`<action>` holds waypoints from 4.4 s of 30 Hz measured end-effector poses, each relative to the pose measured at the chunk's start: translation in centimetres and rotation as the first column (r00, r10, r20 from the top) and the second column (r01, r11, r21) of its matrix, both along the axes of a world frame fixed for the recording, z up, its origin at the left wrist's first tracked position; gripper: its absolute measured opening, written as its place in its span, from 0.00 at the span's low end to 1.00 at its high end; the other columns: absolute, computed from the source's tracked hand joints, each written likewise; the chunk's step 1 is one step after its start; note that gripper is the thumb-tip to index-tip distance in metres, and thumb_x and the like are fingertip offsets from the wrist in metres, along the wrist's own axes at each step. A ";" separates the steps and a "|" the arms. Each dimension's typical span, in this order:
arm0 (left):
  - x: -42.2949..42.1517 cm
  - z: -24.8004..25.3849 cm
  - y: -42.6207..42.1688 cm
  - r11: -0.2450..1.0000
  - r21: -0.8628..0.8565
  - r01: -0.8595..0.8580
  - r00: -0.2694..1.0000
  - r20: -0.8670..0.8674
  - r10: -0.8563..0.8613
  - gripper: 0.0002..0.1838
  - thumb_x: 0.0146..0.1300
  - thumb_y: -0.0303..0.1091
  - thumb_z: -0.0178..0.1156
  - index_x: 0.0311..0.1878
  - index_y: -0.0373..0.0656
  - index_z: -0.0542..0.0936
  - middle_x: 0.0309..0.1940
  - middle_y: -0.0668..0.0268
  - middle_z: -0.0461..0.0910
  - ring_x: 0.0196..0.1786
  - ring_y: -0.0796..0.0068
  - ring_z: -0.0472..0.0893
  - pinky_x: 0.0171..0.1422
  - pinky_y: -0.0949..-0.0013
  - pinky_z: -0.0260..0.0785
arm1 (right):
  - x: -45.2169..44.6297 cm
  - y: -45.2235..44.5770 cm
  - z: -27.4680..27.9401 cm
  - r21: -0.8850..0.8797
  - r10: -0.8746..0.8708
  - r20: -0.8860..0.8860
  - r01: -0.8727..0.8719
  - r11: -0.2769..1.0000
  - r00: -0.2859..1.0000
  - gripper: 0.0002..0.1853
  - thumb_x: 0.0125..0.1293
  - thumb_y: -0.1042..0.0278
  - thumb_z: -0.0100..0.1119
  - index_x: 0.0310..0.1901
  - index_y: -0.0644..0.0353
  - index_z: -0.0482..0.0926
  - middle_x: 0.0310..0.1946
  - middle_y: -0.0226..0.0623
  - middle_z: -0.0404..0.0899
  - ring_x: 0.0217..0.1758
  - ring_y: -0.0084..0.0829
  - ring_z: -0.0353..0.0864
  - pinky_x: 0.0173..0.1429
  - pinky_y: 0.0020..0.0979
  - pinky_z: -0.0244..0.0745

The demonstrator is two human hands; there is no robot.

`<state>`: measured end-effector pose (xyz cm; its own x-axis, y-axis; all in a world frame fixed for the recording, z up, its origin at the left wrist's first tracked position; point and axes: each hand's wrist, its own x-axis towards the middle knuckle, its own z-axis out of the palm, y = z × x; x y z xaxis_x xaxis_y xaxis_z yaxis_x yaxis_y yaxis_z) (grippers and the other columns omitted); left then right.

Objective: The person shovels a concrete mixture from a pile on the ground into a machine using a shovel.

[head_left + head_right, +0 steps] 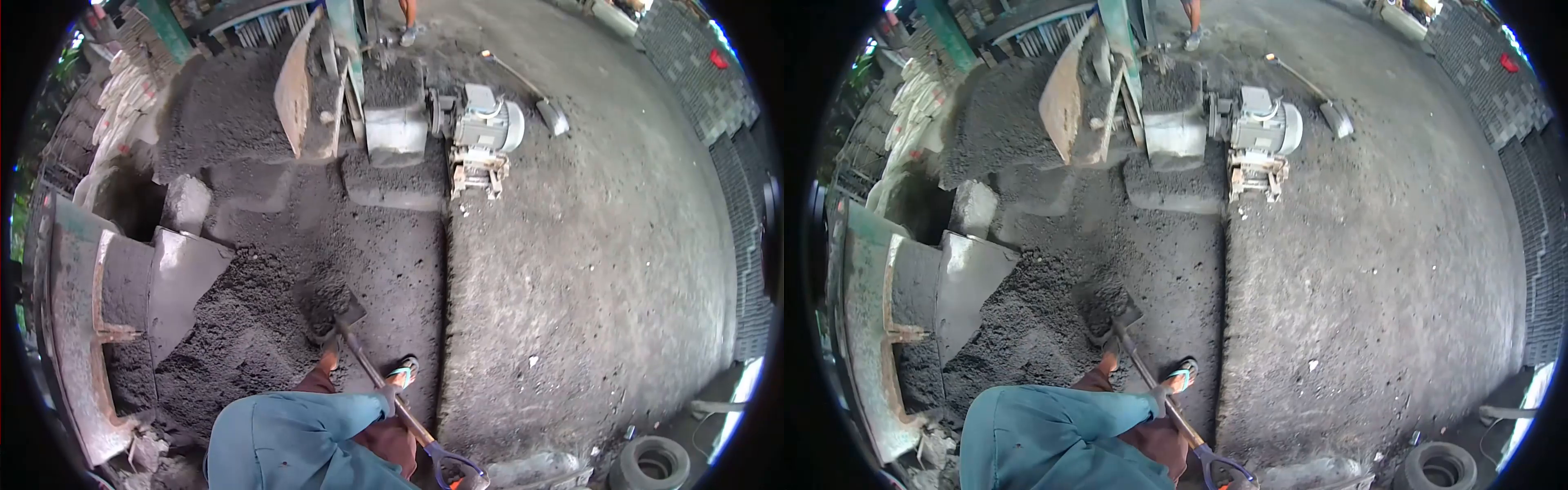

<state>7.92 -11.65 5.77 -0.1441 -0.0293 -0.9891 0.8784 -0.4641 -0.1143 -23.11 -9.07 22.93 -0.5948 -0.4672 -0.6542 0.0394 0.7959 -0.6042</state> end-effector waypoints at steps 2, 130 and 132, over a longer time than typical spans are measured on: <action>-1.0 -5.4 1.8 0.996 -0.093 -0.001 1.000 0.021 0.003 0.16 0.63 0.38 0.59 0.48 0.35 0.77 0.37 0.54 0.81 0.36 0.58 0.81 0.47 0.56 0.77 | -2.1 -1.7 -0.1 -0.014 0.015 0.066 -0.014 1.000 0.998 0.02 0.45 0.78 0.62 0.22 0.66 0.79 0.20 0.37 0.79 0.19 0.31 0.77 0.23 0.37 0.74; 39.5 28.3 17.7 0.195 -0.880 -0.434 0.382 0.016 0.924 0.11 0.63 0.40 0.65 0.34 0.47 0.73 0.25 0.65 0.74 0.31 0.60 0.77 0.47 0.47 0.73 | 28.5 -13.6 -0.4 0.015 0.897 -0.417 -0.988 -0.152 -0.144 0.25 0.60 0.59 0.65 0.53 0.69 0.77 0.45 0.48 0.84 0.48 0.39 0.83 0.54 0.37 0.77; 39.3 27.8 17.0 0.294 -0.849 -0.440 0.473 0.060 0.879 0.11 0.63 0.39 0.65 0.34 0.47 0.72 0.25 0.65 0.73 0.30 0.60 0.77 0.46 0.47 0.73 | 26.3 -11.0 -4.6 -0.267 0.924 -0.238 -0.935 0.235 0.300 0.18 0.60 0.68 0.62 0.49 0.69 0.78 0.39 0.46 0.84 0.39 0.39 0.85 0.44 0.39 0.81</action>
